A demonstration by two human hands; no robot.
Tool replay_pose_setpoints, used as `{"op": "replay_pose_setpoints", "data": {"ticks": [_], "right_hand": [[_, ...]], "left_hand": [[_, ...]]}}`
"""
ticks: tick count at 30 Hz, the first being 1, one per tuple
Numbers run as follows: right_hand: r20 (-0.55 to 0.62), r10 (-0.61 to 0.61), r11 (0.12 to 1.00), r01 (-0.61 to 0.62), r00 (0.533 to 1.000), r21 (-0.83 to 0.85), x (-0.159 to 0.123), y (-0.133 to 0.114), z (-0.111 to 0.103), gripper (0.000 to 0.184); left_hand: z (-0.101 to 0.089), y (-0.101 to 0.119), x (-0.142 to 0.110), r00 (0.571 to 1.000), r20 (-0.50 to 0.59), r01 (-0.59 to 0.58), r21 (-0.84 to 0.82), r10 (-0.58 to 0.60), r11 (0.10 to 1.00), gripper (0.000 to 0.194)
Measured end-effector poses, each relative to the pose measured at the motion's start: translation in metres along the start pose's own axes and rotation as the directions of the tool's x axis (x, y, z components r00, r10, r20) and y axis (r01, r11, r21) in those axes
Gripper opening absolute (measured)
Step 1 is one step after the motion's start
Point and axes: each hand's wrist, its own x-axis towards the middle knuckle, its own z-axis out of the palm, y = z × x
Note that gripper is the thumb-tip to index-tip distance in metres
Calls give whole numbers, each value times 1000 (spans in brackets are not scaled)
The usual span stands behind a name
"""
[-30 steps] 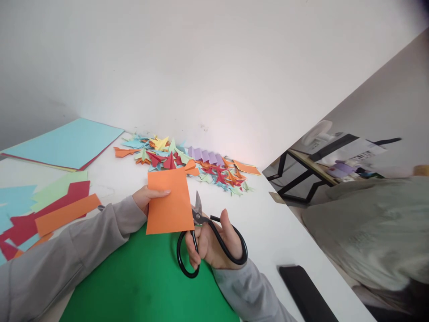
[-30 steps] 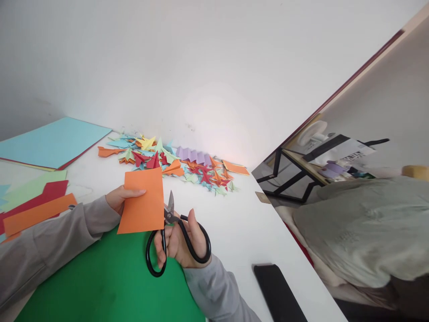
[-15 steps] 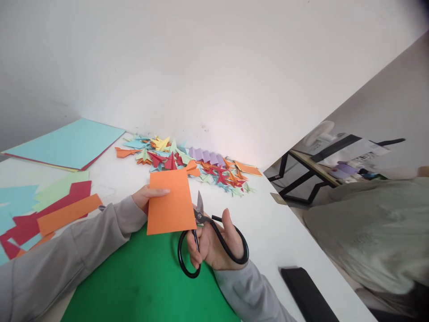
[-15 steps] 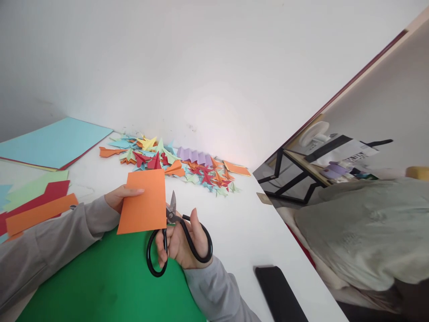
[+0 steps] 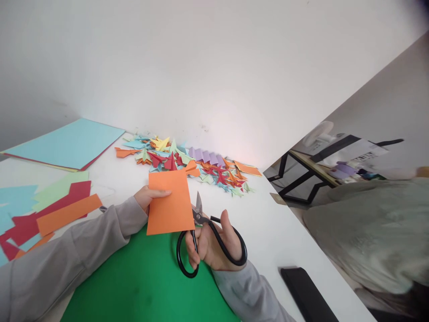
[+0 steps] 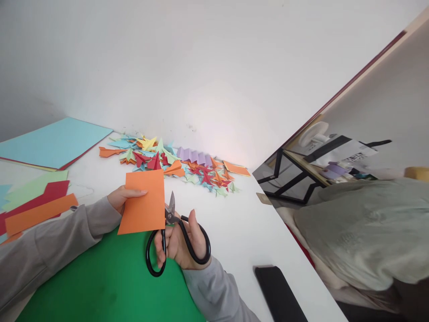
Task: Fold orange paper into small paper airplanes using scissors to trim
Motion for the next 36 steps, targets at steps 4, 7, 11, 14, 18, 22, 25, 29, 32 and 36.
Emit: {"op": "replay_pose_setpoints", "data": {"ticks": [4,7,11,14,18,22,25,29,32,36], "right_hand": [[-14,-17,1000,17,1000,2,0,1,0,79],[-15,-42,999,42,999,7,1,1,0,78],[-66,-87,996,88,994,10,1,0,2,76],[-64,-116,993,118,991,24,1,0,4,74],[-53,-106,994,108,993,21,0,0,3,73],[0,-19,999,19,1000,35,0,1,0,78],[25,-4,998,3,1000,58,1,2,-2,76],[-2,-36,998,36,999,47,2,4,-2,75],[-39,-83,996,85,996,35,2,4,0,74],[-84,-118,993,120,989,12,2,3,1,73]], "left_hand": [[2,-1,0,1000,-20,-22,-12,22,1000,29],[3,0,-1,998,-47,-32,-25,30,999,28],[3,1,0,995,-103,-19,-42,14,999,30],[3,2,1,991,-137,1,-56,-8,998,33],[3,3,1,987,-160,23,-42,-29,999,30],[2,-1,0,998,-58,-7,3,8,1000,28],[1,-4,0,1000,15,-15,31,15,999,30],[0,-4,1,1000,3,-11,48,11,999,30],[1,-4,2,999,-22,-26,35,27,999,28],[0,-3,3,996,-79,-29,12,30,1000,23]]}}
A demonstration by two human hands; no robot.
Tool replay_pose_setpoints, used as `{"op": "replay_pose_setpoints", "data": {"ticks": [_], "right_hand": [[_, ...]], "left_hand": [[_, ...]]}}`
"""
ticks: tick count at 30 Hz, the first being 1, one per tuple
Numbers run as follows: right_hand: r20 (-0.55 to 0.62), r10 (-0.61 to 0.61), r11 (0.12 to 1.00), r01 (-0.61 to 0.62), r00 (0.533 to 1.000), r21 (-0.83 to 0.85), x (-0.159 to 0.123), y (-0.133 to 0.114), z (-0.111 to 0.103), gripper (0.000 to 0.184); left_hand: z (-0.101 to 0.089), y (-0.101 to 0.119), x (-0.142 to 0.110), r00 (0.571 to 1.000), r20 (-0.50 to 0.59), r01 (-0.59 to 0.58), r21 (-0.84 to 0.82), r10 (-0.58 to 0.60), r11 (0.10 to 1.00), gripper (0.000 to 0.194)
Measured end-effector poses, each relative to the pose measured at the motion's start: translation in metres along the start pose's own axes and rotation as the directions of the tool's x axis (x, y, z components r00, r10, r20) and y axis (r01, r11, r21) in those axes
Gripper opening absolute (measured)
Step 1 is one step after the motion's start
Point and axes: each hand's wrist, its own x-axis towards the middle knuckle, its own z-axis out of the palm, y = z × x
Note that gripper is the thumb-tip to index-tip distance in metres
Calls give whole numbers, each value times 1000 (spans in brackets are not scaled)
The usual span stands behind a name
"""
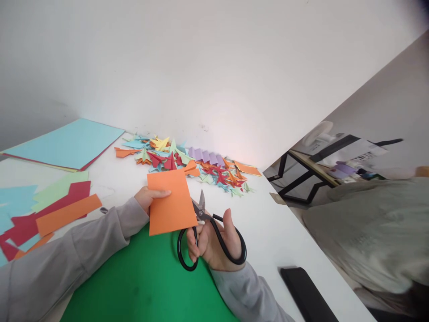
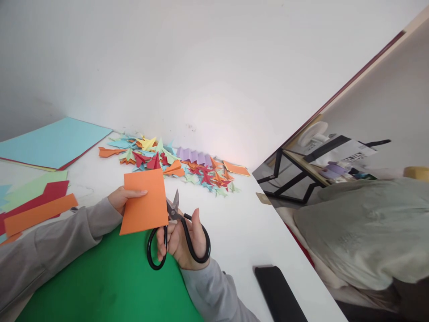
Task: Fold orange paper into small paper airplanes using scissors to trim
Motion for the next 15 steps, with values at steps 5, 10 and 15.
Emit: {"op": "replay_pose_setpoints", "data": {"ticks": [5,10,15], "right_hand": [[-15,33,999,-33,999,-24,0,1,1,74],[-13,53,998,-53,998,-12,1,3,1,75],[-17,34,999,-34,999,3,1,4,1,75]], "left_hand": [[-1,1,-2,998,66,15,24,-16,1000,24],[3,0,-5,992,123,13,51,-19,999,29],[2,-1,-4,992,127,12,43,-17,999,28]]}}
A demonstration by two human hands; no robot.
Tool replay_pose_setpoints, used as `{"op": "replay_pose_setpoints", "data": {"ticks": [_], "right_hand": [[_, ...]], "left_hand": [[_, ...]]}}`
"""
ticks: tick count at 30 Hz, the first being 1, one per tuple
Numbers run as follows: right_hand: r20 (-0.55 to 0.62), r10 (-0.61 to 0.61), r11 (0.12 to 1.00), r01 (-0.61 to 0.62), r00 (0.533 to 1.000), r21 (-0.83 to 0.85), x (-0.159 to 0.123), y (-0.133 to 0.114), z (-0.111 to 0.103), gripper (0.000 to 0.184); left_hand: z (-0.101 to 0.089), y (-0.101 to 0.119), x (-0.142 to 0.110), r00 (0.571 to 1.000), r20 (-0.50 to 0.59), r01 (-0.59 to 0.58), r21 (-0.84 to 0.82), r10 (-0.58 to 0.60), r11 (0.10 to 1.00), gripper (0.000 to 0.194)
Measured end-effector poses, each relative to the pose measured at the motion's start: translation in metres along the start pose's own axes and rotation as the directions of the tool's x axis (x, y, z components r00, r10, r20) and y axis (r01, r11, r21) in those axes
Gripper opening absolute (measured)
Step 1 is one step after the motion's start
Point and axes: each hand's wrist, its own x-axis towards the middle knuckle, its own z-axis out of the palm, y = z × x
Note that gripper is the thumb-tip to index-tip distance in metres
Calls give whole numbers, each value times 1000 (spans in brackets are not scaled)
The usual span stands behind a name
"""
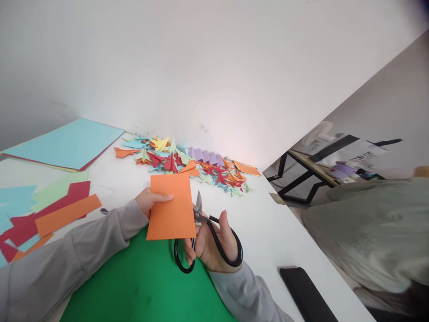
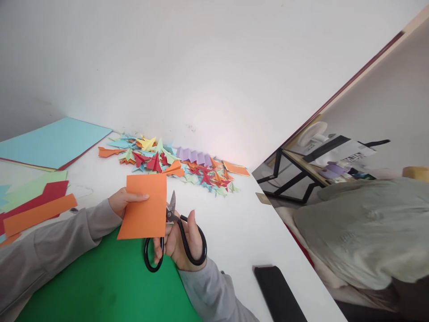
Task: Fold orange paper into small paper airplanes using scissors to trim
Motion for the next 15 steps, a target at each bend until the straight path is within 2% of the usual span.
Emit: {"op": "replay_pose_setpoints", "data": {"ticks": [8,15], "right_hand": [[-16,-57,998,57,998,7,-2,-3,4,79],[-3,-5,999,5,1000,-50,-3,-1,2,78]], "left_hand": [[-3,0,1,1000,2,-14,-22,14,1000,31],[-3,-4,1,988,154,14,-23,-11,1000,38]]}}
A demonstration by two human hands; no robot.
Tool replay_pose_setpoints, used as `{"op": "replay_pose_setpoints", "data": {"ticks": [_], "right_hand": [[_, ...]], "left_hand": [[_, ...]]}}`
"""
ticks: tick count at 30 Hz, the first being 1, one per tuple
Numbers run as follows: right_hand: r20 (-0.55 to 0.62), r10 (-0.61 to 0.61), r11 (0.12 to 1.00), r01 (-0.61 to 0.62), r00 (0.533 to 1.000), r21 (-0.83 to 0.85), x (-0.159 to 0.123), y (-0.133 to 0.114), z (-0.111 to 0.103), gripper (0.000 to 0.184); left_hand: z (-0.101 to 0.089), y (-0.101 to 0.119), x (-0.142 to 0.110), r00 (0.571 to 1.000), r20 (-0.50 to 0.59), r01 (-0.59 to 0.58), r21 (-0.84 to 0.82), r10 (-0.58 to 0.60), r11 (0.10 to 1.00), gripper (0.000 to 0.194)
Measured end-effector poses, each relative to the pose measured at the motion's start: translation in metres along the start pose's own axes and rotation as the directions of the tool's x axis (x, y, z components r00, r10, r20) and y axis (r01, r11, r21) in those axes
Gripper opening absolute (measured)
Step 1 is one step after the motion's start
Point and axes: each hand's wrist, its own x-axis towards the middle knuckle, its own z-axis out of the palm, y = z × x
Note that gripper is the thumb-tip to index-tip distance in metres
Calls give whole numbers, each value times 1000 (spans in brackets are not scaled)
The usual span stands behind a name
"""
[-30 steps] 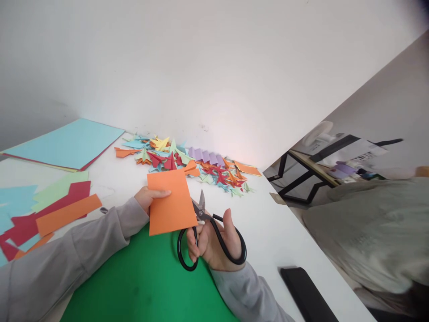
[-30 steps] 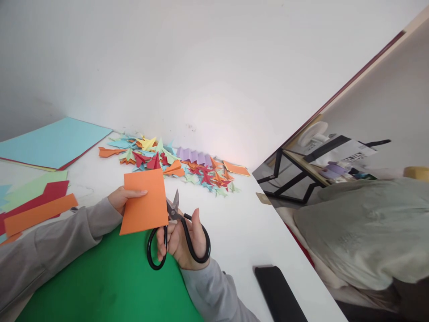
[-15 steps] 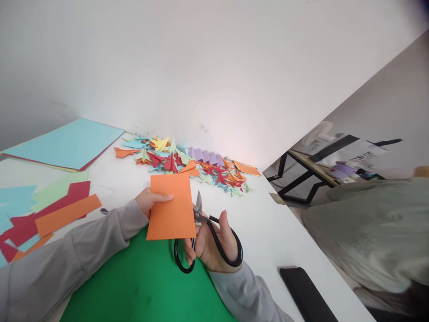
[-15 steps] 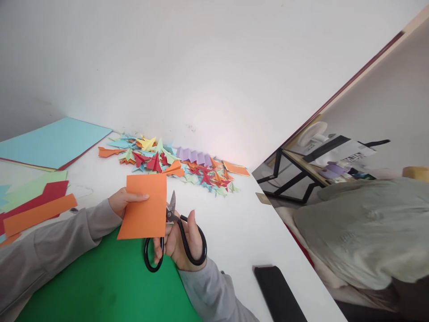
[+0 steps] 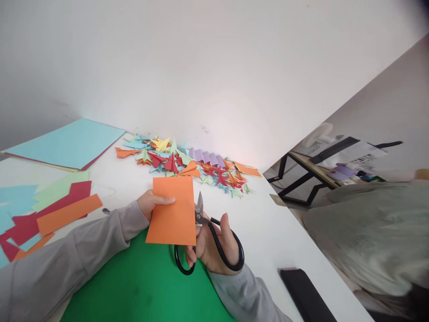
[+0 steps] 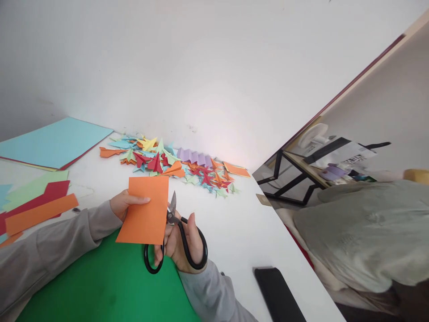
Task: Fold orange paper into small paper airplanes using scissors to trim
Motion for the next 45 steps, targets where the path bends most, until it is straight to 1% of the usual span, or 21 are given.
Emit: {"op": "replay_pose_setpoints", "data": {"ticks": [3,7,10,13,16,21,23,26,29,34,38,40,42,45], "right_hand": [[-2,-5,1000,5,1000,5,0,0,-1,77],[-32,-34,998,36,999,49,1,-1,1,78],[-59,-41,998,44,997,41,1,-3,2,81],[-57,-37,999,39,998,38,1,-2,2,80],[-43,-42,998,45,998,53,1,-1,1,76],[-33,-50,996,52,998,70,2,-1,1,69],[-25,-58,996,60,998,71,2,-2,1,70],[-19,-77,995,78,997,59,2,-5,1,74],[-41,-79,997,80,996,22,1,-7,2,77],[-57,-49,999,48,997,-15,1,-7,2,75],[-36,-50,999,50,998,17,0,-8,2,73],[-26,-45,998,46,999,36,-1,-9,1,74],[-5,-41,998,42,999,53,-3,-9,1,74],[27,-25,998,23,999,66,-5,-10,0,75]], "left_hand": [[0,-2,1,1000,3,-4,-5,4,1000,39],[0,-2,0,998,-68,4,-13,-5,1000,33],[1,0,0,994,-112,8,-13,-10,1000,30],[2,2,-1,990,-139,12,-8,-13,1000,29],[3,1,-2,993,-120,14,-12,-15,1000,28],[5,-5,-2,1000,-19,7,-45,-8,999,35],[4,-5,-2,999,-37,10,-44,-11,999,36],[3,-2,-3,995,-93,29,-33,-32,999,29],[3,0,-4,994,-102,41,-23,-43,999,23],[5,-4,-3,999,-29,21,-15,-22,1000,27],[8,-2,-6,999,39,7,8,-7,1000,28],[11,3,-10,995,95,34,5,-34,999,31],[15,8,-15,987,141,86,-33,-81,996,35],[19,13,-19,979,174,122,-73,-108,990,33]]}}
